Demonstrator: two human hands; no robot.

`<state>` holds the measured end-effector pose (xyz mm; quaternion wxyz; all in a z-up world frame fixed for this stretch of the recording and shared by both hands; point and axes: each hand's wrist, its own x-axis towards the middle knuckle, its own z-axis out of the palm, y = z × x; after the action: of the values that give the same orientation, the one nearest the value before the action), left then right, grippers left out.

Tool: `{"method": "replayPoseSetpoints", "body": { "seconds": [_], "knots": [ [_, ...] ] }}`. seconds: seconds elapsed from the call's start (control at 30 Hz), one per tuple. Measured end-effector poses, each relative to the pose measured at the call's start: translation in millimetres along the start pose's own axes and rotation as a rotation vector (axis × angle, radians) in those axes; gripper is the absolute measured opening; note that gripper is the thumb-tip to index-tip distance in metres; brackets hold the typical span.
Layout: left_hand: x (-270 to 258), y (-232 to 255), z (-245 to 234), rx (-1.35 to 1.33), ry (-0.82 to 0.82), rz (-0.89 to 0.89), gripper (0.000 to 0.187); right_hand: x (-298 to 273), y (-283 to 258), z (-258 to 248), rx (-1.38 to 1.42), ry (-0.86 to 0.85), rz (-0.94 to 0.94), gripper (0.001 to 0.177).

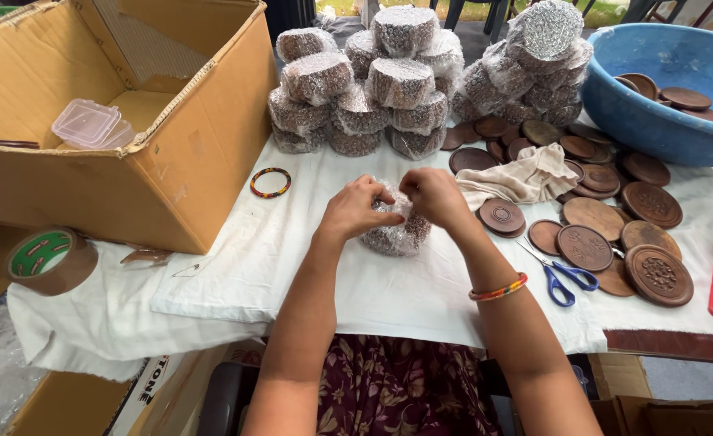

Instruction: The person wraps a stack of round wooden coasters in bubble wrap and secures it with tape. Then the person wipes a single wooden coaster with a cloth. The wrapped stack is placed on a pile of similar wrapped stacks.

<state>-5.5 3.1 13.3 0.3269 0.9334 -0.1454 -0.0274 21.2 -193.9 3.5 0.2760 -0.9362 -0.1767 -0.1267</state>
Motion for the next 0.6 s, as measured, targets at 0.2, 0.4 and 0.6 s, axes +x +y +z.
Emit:
{"method": "replayPoseSetpoints", "body": {
  "seconds": [0.2, 0.4, 0.6],
  "knots": [
    [-5.0, 2.3, 2.3, 0.039, 0.073, 0.011, 0.046, 2.2, -5.6, -6.3, 0.15, 0.079, 0.038, 0.016],
    [-4.2, 5.0, 7.4, 0.049, 0.15, 0.038, 0.039, -0.2, -3.6, -8.5, 0.08, 0.013, 0.007, 0.012],
    [-5.0, 6.2, 6.7, 0.028, 0.16, 0.024, 0.036, -4.0, -13.1, -12.3, -0.064, -0.076, -0.1, 0.011]
  ]
}}
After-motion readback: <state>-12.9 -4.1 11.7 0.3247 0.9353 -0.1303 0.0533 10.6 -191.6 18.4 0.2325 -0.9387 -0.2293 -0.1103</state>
